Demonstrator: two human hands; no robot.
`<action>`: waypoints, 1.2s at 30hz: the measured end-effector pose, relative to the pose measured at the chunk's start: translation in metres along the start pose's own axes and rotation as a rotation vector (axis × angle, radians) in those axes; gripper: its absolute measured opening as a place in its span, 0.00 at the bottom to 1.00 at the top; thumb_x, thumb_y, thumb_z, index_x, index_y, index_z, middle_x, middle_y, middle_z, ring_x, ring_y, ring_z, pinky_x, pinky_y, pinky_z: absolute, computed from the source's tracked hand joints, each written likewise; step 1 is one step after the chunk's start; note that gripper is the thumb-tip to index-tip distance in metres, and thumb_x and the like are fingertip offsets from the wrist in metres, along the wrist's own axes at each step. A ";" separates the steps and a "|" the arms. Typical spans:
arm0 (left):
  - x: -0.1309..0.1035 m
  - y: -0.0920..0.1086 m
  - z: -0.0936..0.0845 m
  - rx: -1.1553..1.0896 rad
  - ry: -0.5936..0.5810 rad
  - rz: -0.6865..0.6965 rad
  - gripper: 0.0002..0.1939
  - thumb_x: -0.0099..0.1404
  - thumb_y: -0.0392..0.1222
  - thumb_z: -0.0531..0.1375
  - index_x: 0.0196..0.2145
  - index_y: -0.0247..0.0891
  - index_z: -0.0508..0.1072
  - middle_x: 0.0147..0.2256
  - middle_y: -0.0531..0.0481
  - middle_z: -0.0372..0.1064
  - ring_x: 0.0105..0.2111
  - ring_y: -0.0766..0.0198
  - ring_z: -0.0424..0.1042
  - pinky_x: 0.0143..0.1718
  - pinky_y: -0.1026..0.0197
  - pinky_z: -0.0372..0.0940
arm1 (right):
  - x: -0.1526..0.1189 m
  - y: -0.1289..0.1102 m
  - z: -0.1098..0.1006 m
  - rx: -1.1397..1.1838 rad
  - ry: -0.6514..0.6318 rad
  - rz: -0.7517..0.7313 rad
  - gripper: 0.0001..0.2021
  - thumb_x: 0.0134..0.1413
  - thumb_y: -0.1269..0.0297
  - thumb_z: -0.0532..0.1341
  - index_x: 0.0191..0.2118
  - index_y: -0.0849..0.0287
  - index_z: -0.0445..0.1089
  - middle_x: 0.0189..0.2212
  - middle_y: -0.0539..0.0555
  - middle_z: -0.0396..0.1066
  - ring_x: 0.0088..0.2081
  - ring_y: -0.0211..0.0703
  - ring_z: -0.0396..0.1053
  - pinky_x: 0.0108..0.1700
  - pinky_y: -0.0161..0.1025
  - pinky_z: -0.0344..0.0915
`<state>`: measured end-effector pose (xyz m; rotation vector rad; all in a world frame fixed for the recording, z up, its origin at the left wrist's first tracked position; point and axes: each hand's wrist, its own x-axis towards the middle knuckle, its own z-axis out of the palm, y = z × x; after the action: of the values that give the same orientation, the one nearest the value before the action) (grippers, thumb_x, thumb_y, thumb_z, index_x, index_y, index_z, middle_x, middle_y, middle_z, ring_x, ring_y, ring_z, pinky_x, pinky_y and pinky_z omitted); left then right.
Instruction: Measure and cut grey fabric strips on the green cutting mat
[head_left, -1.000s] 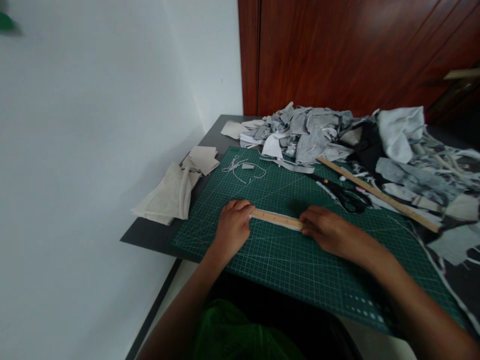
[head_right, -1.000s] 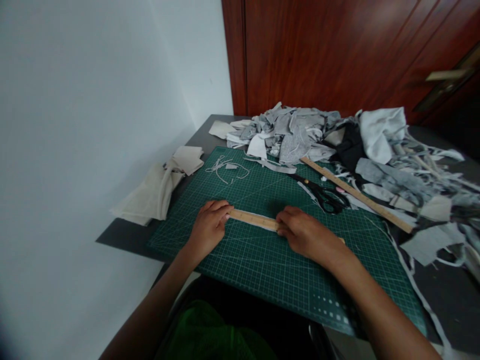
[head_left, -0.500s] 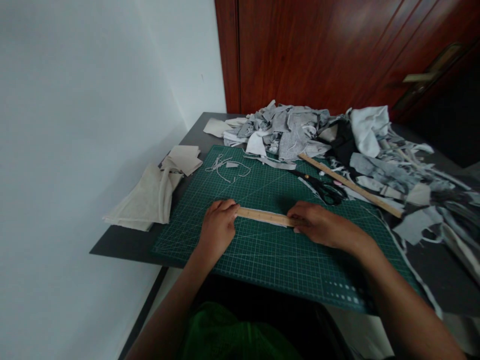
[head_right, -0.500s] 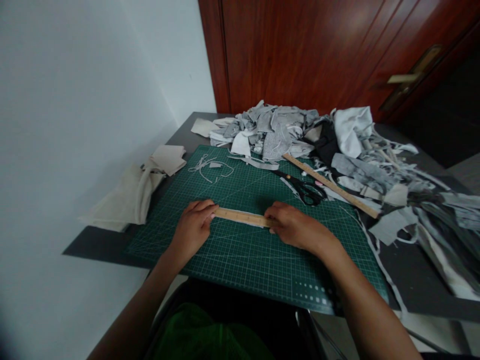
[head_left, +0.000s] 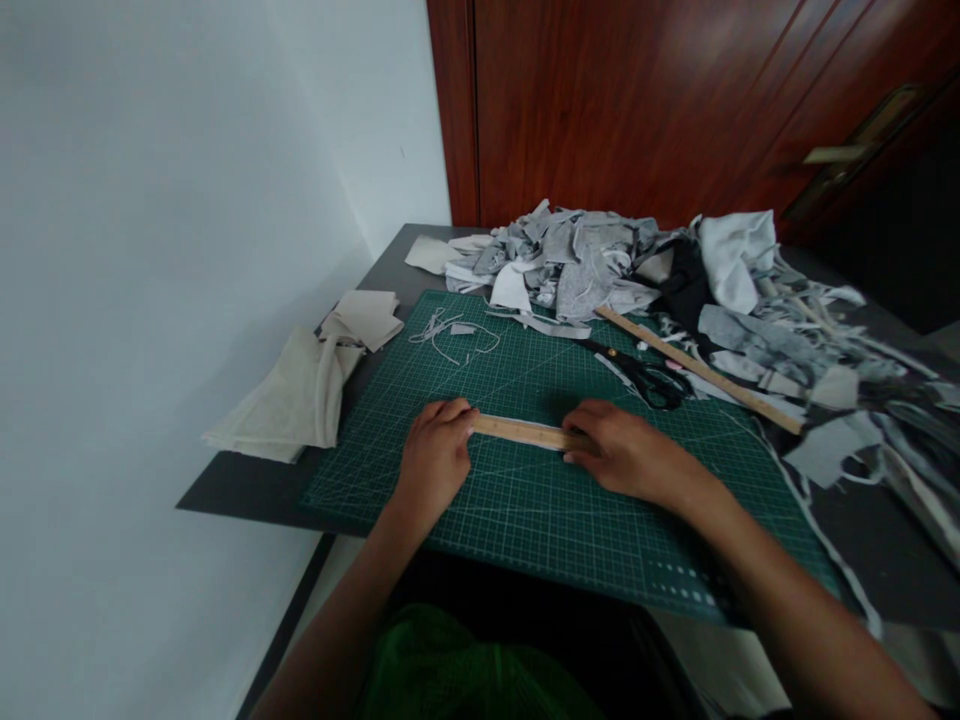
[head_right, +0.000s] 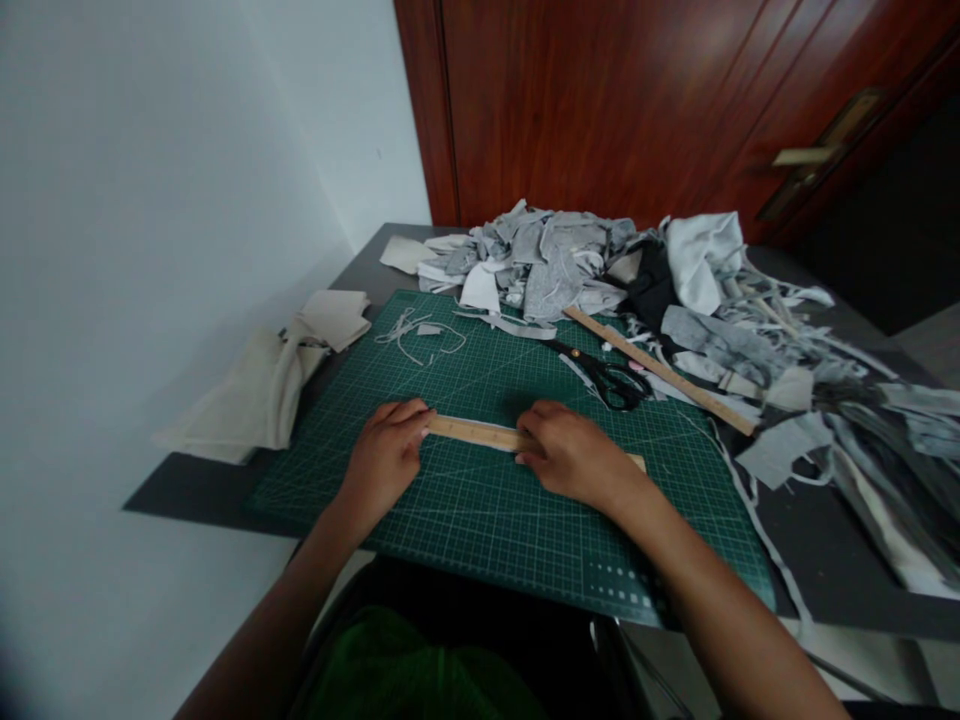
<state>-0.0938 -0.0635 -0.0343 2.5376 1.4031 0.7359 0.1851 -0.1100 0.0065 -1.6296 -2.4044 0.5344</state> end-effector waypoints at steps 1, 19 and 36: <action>0.000 0.000 0.000 0.001 -0.003 -0.001 0.20 0.68 0.26 0.55 0.50 0.42 0.80 0.51 0.48 0.76 0.51 0.51 0.69 0.57 0.47 0.68 | 0.001 -0.002 0.001 -0.013 0.005 -0.003 0.06 0.62 0.67 0.65 0.44 0.57 0.73 0.41 0.57 0.72 0.45 0.51 0.72 0.47 0.43 0.67; -0.002 0.001 0.001 0.029 -0.005 -0.006 0.23 0.66 0.24 0.54 0.51 0.41 0.79 0.52 0.48 0.76 0.52 0.52 0.69 0.57 0.49 0.68 | 0.003 -0.004 0.004 0.007 0.003 -0.002 0.03 0.63 0.70 0.62 0.41 0.58 0.74 0.39 0.58 0.72 0.43 0.51 0.72 0.47 0.44 0.68; -0.008 0.018 0.000 0.169 0.049 0.003 0.18 0.71 0.34 0.56 0.57 0.36 0.74 0.55 0.39 0.71 0.61 0.43 0.65 0.62 0.41 0.64 | 0.007 0.012 0.012 0.172 0.026 -0.014 0.05 0.61 0.74 0.63 0.39 0.58 0.75 0.39 0.56 0.73 0.41 0.48 0.73 0.45 0.42 0.68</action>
<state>-0.0838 -0.0804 -0.0307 2.6641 1.5390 0.7134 0.1879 -0.1017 -0.0097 -1.5369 -2.2801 0.6925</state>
